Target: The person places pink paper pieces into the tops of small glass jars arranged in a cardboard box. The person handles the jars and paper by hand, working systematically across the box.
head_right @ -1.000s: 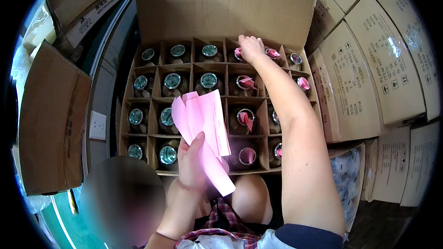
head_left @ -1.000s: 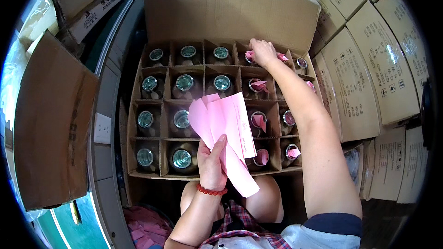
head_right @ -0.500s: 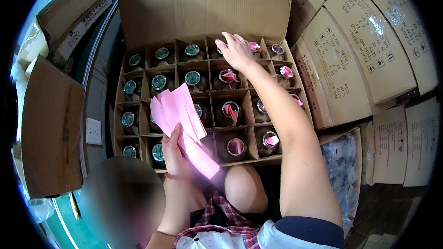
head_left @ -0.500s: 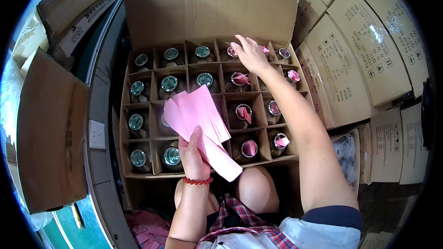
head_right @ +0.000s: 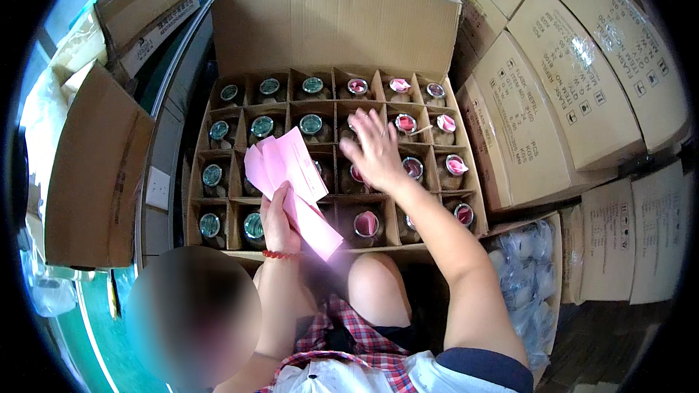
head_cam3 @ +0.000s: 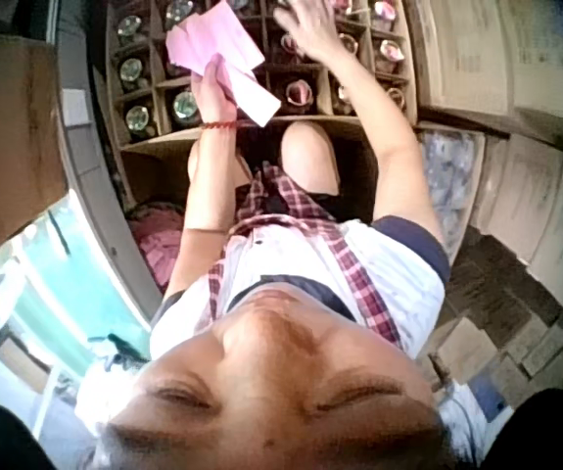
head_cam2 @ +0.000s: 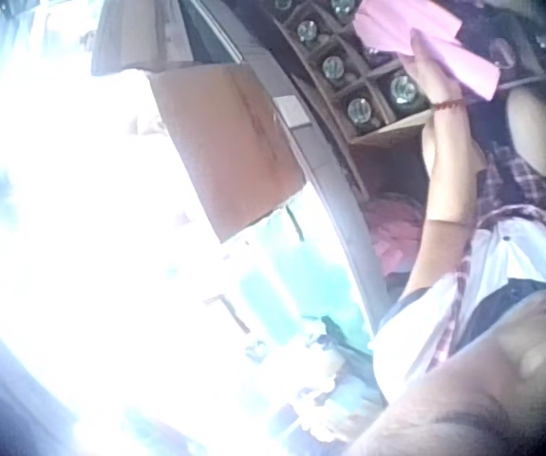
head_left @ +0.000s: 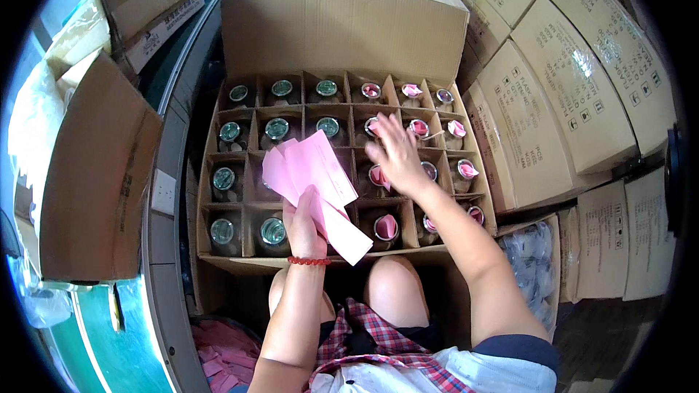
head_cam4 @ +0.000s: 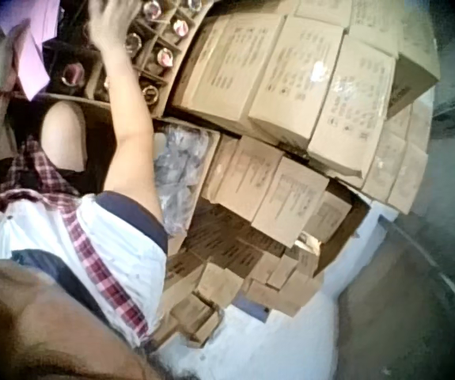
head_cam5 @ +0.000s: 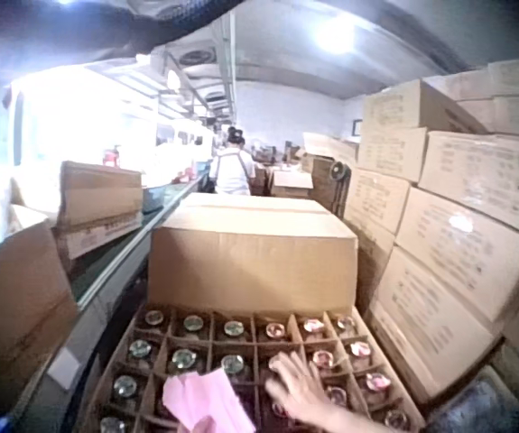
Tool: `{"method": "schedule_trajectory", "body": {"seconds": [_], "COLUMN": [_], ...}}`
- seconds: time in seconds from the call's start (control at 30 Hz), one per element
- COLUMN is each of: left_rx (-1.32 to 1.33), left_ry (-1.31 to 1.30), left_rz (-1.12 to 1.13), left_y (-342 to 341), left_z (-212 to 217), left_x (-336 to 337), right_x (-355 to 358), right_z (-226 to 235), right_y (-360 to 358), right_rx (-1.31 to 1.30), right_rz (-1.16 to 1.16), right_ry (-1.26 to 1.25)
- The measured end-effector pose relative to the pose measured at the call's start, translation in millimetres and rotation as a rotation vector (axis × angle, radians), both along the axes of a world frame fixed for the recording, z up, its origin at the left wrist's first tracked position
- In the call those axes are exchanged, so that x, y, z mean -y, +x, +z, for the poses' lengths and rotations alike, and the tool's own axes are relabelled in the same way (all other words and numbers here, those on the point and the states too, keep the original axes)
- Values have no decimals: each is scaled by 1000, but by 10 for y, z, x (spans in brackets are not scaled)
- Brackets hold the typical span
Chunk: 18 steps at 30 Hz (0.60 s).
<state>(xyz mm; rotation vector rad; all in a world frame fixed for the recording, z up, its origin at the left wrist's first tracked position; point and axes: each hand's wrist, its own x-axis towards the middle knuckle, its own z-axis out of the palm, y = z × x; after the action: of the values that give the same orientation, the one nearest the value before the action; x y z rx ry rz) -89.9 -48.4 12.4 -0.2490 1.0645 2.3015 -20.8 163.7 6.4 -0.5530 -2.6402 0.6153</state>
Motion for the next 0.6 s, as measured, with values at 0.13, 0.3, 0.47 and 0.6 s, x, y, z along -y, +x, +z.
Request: {"method": "schedule_trajectory", "body": {"seconds": [0.13, 0.3, 0.47, 0.6], "left_rx": [7, -25, 11, -43], "left_ry": [-24, 24, 14, 43], "left_rz": [-1, -1, -46, -9], "left_y": [37, 51, 62, 11], "left_z": [49, 14, 63, -88], "left_x": [23, -17, 15, 33], "right_x": [228, -173, -130, 187], "right_z": [-141, -238, 90, 452], "right_y": [157, -192, -286, -189], "right_rx": [162, 342, 526, -3], "right_rz": [10, -102, -88, -83], "right_ry": [318, 267, 419, 36]}}
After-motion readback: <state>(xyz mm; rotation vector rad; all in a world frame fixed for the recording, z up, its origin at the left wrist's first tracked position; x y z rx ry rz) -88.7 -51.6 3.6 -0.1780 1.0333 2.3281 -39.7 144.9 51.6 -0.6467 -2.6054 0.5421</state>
